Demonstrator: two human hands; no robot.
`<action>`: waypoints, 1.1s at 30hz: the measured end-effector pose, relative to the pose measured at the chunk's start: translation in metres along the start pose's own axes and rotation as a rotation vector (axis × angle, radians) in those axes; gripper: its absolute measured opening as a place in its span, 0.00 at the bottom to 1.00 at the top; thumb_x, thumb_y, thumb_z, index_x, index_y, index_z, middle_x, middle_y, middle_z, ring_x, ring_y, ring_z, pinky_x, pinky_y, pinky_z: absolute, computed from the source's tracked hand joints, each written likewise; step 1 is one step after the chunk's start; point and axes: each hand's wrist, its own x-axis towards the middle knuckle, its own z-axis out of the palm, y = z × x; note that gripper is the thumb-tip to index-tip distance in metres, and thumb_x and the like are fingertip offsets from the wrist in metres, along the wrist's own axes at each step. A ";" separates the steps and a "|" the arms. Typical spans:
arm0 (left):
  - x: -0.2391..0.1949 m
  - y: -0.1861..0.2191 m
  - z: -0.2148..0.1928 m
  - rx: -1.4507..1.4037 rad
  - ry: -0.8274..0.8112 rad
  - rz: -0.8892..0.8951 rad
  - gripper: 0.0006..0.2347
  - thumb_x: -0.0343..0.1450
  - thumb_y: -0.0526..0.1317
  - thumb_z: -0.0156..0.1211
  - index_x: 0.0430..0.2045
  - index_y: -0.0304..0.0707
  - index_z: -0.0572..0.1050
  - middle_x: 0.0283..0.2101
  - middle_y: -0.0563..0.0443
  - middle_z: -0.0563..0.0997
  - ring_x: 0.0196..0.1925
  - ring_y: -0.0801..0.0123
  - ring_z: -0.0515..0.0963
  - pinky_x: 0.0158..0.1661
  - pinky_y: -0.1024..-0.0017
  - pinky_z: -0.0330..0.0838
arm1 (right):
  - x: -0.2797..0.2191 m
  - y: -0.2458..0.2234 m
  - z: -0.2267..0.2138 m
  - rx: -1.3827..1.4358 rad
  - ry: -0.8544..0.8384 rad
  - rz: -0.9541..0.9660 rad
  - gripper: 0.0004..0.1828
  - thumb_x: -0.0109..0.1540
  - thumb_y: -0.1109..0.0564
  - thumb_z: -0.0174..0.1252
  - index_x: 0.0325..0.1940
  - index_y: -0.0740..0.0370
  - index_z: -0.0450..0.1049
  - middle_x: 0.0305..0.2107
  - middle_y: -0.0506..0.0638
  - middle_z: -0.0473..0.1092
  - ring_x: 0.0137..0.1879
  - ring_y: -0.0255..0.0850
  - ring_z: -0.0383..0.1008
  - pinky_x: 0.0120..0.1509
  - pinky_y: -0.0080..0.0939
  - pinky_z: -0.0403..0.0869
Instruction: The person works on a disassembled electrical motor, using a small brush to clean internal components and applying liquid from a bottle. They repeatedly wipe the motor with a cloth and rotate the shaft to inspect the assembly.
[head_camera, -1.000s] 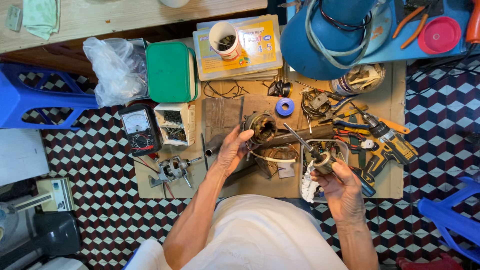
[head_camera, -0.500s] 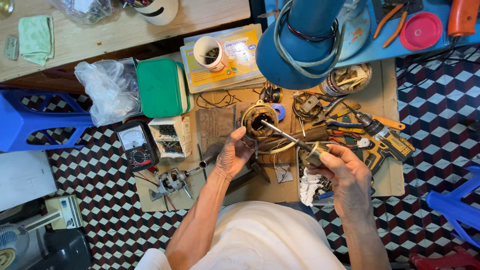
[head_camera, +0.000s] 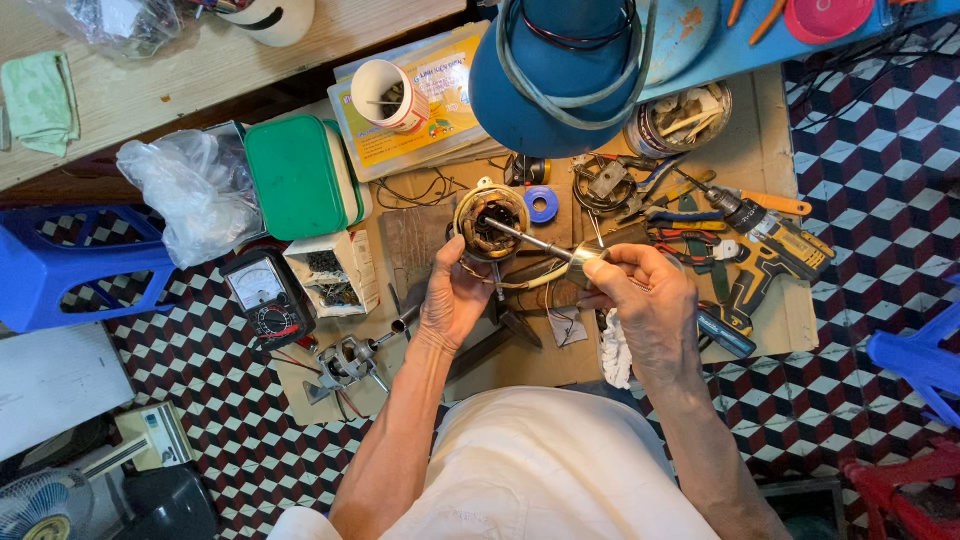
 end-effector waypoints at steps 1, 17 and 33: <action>0.001 0.001 0.001 0.005 0.006 0.004 0.22 0.68 0.44 0.69 0.54 0.36 0.73 0.54 0.47 0.81 0.57 0.62 0.79 0.64 0.59 0.71 | 0.003 -0.003 0.003 0.015 0.005 -0.001 0.23 0.60 0.54 0.62 0.52 0.77 0.73 0.35 0.59 0.77 0.37 0.38 0.80 0.44 0.36 0.82; 0.019 0.010 0.012 0.084 -0.034 0.035 0.21 0.70 0.43 0.67 0.55 0.33 0.72 0.56 0.46 0.80 0.59 0.62 0.78 0.64 0.59 0.72 | 0.030 -0.048 0.043 -0.606 0.120 -0.260 0.19 0.56 0.46 0.68 0.38 0.65 0.77 0.30 0.55 0.78 0.36 0.46 0.81 0.41 0.46 0.77; 0.023 0.006 -0.001 0.015 0.022 0.032 0.16 0.71 0.42 0.68 0.51 0.40 0.75 0.51 0.52 0.81 0.54 0.68 0.79 0.58 0.65 0.74 | 0.029 -0.040 0.054 -0.687 0.044 -0.564 0.15 0.58 0.53 0.65 0.41 0.65 0.73 0.35 0.60 0.73 0.39 0.56 0.77 0.42 0.54 0.75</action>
